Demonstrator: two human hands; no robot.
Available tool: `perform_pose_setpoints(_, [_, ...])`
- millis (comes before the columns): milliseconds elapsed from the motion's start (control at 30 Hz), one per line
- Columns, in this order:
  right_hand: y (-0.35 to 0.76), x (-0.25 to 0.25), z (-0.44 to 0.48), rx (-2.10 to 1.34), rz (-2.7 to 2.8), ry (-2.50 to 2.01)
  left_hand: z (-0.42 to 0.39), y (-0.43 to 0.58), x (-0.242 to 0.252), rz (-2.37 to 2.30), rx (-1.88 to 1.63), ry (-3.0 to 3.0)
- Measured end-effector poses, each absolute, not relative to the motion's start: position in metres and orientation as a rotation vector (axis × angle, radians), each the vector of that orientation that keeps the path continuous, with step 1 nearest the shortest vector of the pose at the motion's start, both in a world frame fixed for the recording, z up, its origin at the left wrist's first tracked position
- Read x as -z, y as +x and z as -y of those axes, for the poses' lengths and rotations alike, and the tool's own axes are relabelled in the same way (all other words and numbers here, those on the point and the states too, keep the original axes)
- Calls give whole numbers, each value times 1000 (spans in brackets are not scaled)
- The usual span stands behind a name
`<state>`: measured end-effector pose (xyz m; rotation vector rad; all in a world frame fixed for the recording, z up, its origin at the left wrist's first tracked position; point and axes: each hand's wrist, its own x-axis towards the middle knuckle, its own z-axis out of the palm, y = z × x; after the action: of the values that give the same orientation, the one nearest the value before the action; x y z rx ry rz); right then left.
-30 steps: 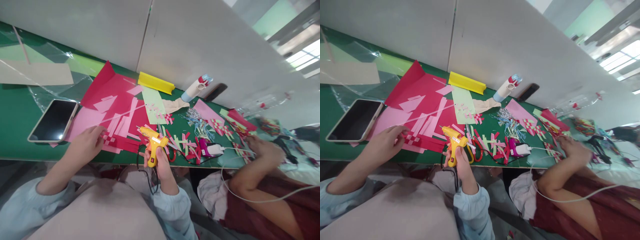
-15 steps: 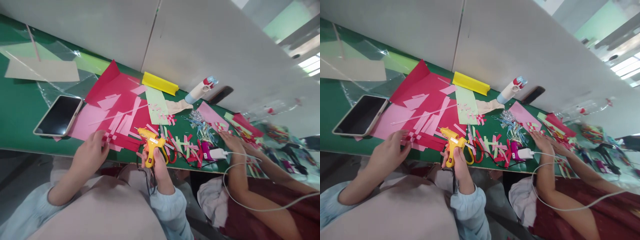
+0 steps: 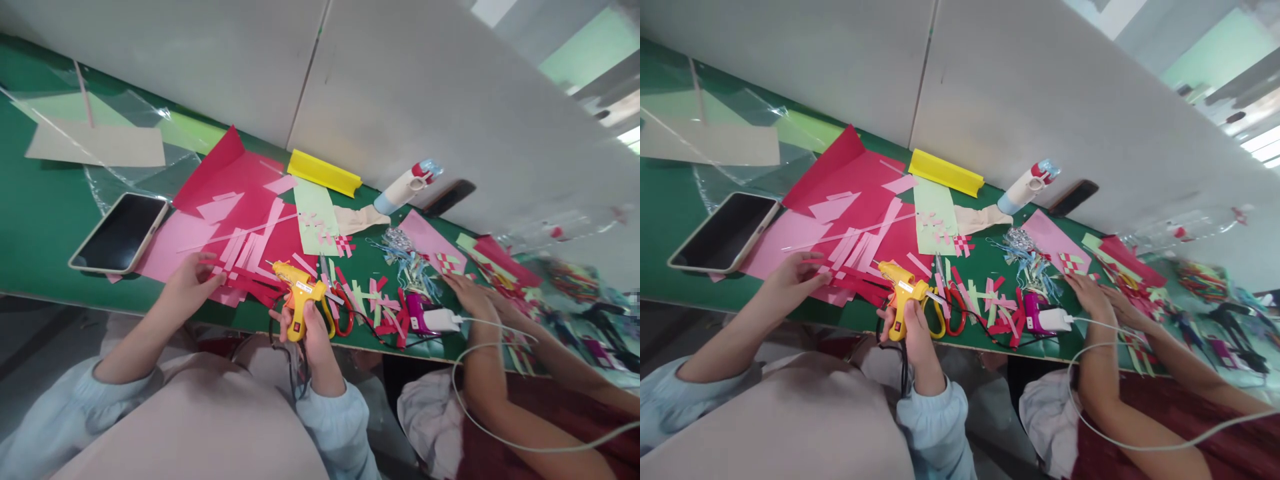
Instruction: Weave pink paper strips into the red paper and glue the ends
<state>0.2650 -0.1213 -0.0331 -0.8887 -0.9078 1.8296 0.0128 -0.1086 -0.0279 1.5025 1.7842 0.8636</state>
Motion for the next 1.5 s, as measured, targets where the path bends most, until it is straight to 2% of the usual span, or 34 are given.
perform_pose_setpoints(100, [265,35,121,-1828,908,-880,102,17,25,-1741,-1019,1076])
perform_pose_setpoints(267, [266,36,122,-1833,908,-847,100,22,15,-1674,-1151,875])
perform_pose_setpoints(867, [267,31,124,-1795,873,-821,109,17,14,-1641,-1384,738])
perform_pose_setpoints(1500, [267,35,126,-1795,858,-837,130,-10,-5,-1704,-1313,546])
